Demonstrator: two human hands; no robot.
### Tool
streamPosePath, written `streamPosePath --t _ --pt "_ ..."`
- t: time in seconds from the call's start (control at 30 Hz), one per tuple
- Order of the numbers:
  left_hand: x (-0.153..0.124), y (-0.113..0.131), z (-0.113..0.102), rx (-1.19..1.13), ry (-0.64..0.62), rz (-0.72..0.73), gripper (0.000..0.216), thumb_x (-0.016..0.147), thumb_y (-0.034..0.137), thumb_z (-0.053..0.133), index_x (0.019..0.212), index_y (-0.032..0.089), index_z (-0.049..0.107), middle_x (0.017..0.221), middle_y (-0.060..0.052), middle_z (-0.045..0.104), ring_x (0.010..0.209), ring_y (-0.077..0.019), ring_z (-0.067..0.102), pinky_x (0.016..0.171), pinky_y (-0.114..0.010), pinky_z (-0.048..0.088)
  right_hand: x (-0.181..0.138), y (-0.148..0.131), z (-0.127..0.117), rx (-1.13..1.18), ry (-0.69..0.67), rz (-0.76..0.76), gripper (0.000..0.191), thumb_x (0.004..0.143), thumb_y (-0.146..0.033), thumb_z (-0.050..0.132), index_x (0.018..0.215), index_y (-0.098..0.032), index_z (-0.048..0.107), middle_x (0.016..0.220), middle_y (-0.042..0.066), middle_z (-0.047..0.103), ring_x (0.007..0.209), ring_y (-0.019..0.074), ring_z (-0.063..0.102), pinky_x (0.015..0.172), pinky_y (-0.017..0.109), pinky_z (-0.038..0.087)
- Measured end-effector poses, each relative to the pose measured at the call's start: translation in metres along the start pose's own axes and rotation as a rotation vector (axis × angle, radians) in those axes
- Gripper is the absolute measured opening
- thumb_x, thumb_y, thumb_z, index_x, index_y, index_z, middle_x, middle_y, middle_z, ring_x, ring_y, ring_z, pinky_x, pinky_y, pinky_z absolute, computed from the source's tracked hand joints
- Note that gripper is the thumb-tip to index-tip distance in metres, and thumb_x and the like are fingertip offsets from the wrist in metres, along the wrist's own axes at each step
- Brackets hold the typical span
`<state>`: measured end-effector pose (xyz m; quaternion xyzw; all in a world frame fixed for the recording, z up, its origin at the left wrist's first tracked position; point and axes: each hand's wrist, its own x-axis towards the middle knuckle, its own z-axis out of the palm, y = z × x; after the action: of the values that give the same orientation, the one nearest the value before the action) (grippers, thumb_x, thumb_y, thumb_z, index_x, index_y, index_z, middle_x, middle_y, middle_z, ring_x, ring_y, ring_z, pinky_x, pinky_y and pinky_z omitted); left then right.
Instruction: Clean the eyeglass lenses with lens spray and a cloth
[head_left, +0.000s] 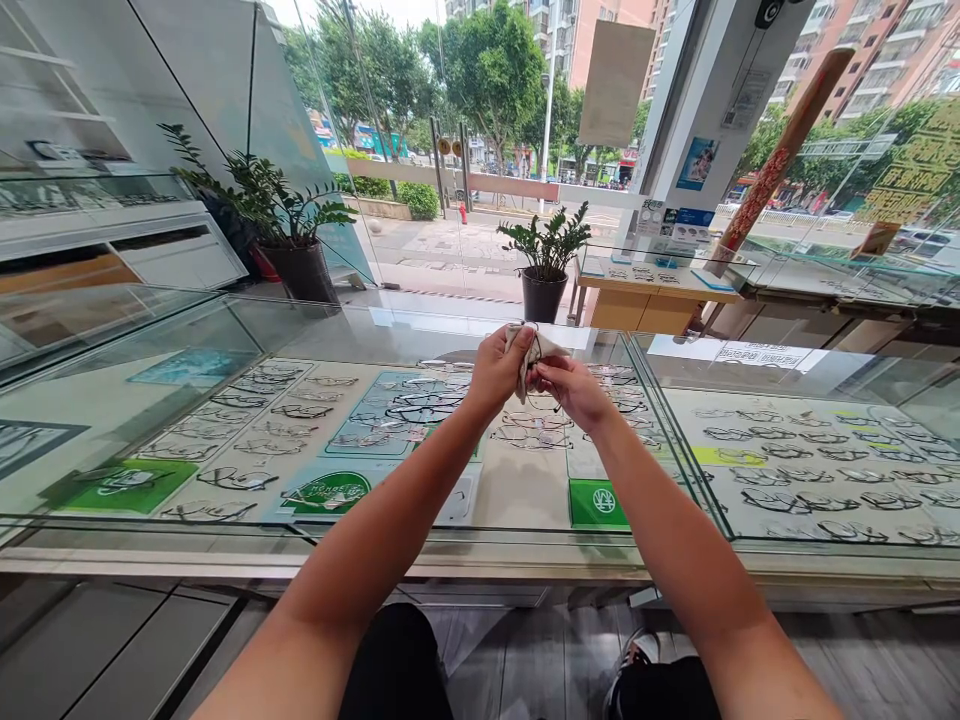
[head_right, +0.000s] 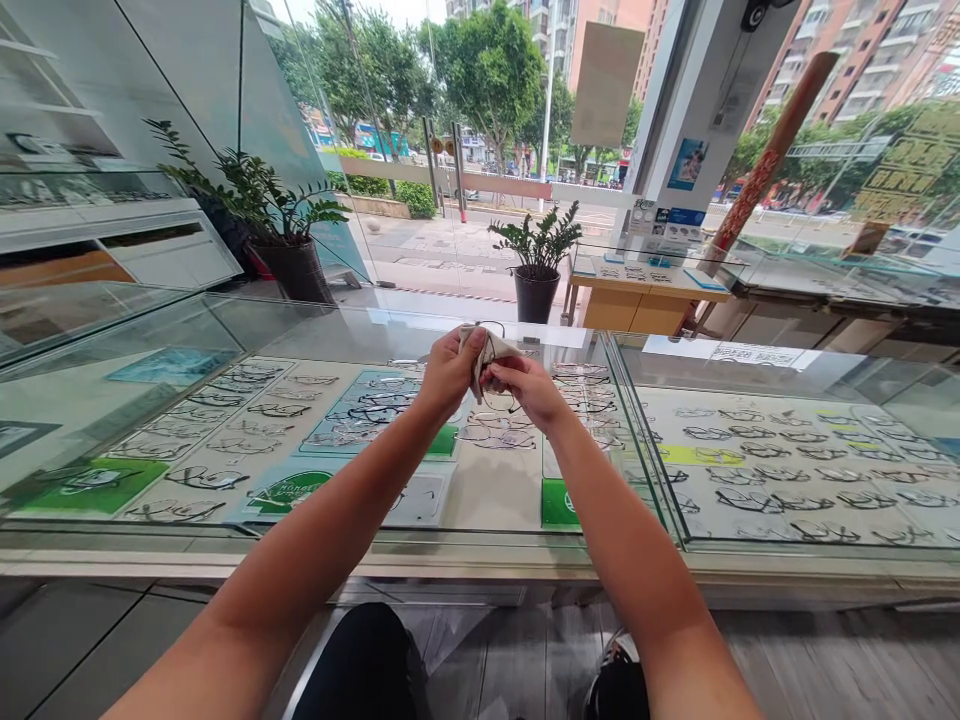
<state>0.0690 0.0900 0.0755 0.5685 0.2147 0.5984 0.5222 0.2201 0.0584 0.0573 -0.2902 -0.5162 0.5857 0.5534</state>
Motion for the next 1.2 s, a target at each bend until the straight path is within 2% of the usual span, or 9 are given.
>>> streamPosePath --t 0.17,0.27,0.37,0.47,0.6,0.77,0.87,1.0,1.2 --pt "0.006 0.001 -0.008 -0.063 -0.107 -0.063 0.070 0.079 0.085 0.090 0.078 0.019 0.066 0.058 0.000 0.065 0.048 -0.0145 0.058 0.049 -0.028 0.048 0.000 -0.004 -0.006 0.023 0.018 -0.001 0.034 0.073 -0.045 0.099 0.090 -0.022 0.082 0.090 0.005 0.078 0.089 0.0205 0.066 0.084 0.038 0.051" --pt "0.007 0.003 -0.013 -0.141 -0.201 -0.114 0.059 0.078 0.064 0.102 0.099 0.017 0.074 0.076 -0.002 0.074 0.063 -0.0154 0.068 0.065 -0.029 0.059 0.002 -0.007 -0.012 0.056 0.036 -0.012 0.035 0.072 -0.047 0.100 0.084 -0.023 0.077 0.088 0.004 0.076 0.089 0.0203 0.066 0.082 0.036 0.052" --pt "0.006 0.003 -0.014 -0.157 -0.230 -0.128 0.058 0.075 0.046 0.108 0.113 0.017 0.074 0.091 -0.002 0.078 0.074 -0.0147 0.072 0.074 -0.028 0.061 0.004 -0.006 -0.014 0.070 0.031 -0.012 0.038 0.071 -0.049 0.101 0.082 -0.023 0.076 0.087 0.003 0.076 0.087 0.0199 0.066 0.081 0.036 0.053" --pt "0.004 0.003 -0.010 -0.132 -0.189 -0.114 0.058 0.073 0.048 0.109 0.105 0.017 0.072 0.081 0.000 0.075 0.064 -0.0118 0.066 0.063 -0.024 0.057 0.003 -0.002 -0.010 0.078 0.022 0.005 0.041 0.068 -0.049 0.104 0.088 -0.023 0.080 0.089 0.003 0.077 0.087 0.0193 0.066 0.080 0.035 0.053" --pt "0.001 0.002 -0.004 -0.054 -0.105 -0.061 0.062 0.075 0.069 0.102 0.089 0.020 0.066 0.059 0.005 0.062 0.046 -0.0096 0.052 0.047 -0.023 0.044 0.001 0.001 -0.001 0.040 0.007 0.011 0.039 0.069 -0.049 0.104 0.088 -0.022 0.082 0.090 0.004 0.079 0.086 0.0196 0.066 0.081 0.037 0.052" --pt "0.002 0.000 -0.004 0.011 -0.006 -0.033 0.071 0.079 0.088 0.088 0.077 0.022 0.061 0.050 0.004 0.057 0.040 -0.0109 0.047 0.041 -0.026 0.038 0.000 0.002 0.005 0.003 0.014 0.000 0.038 0.069 -0.050 0.101 0.087 -0.022 0.082 0.089 0.005 0.080 0.086 0.0203 0.066 0.082 0.038 0.052" --pt "0.006 -0.002 -0.004 -0.031 0.026 -0.061 0.072 0.080 0.089 0.086 0.076 0.020 0.064 0.055 0.001 0.063 0.046 -0.0138 0.056 0.047 -0.028 0.045 0.000 -0.002 0.003 0.016 0.042 -0.011 0.039 0.068 -0.051 0.102 0.085 -0.023 0.081 0.090 0.004 0.080 0.087 0.0197 0.065 0.081 0.036 0.051" --pt "0.012 -0.003 -0.004 -0.109 0.168 -0.098 0.065 0.086 0.080 0.088 0.089 0.017 0.074 0.072 -0.003 0.076 0.065 -0.0178 0.072 0.065 -0.030 0.059 -0.001 -0.011 -0.004 0.054 0.064 -0.056 0.038 0.072 -0.053 0.100 0.081 -0.025 0.077 0.095 0.004 0.079 0.089 0.0192 0.065 0.079 0.034 0.050" --pt "0.020 -0.006 -0.011 -0.223 0.346 -0.145 0.053 0.091 0.067 0.091 0.100 0.017 0.076 0.090 -0.005 0.084 0.087 -0.0213 0.081 0.083 -0.033 0.066 -0.002 -0.021 -0.012 0.103 0.136 -0.104 0.038 0.072 -0.053 0.098 0.082 -0.026 0.074 0.099 0.003 0.077 0.083 0.0165 0.058 0.078 0.032 0.048"
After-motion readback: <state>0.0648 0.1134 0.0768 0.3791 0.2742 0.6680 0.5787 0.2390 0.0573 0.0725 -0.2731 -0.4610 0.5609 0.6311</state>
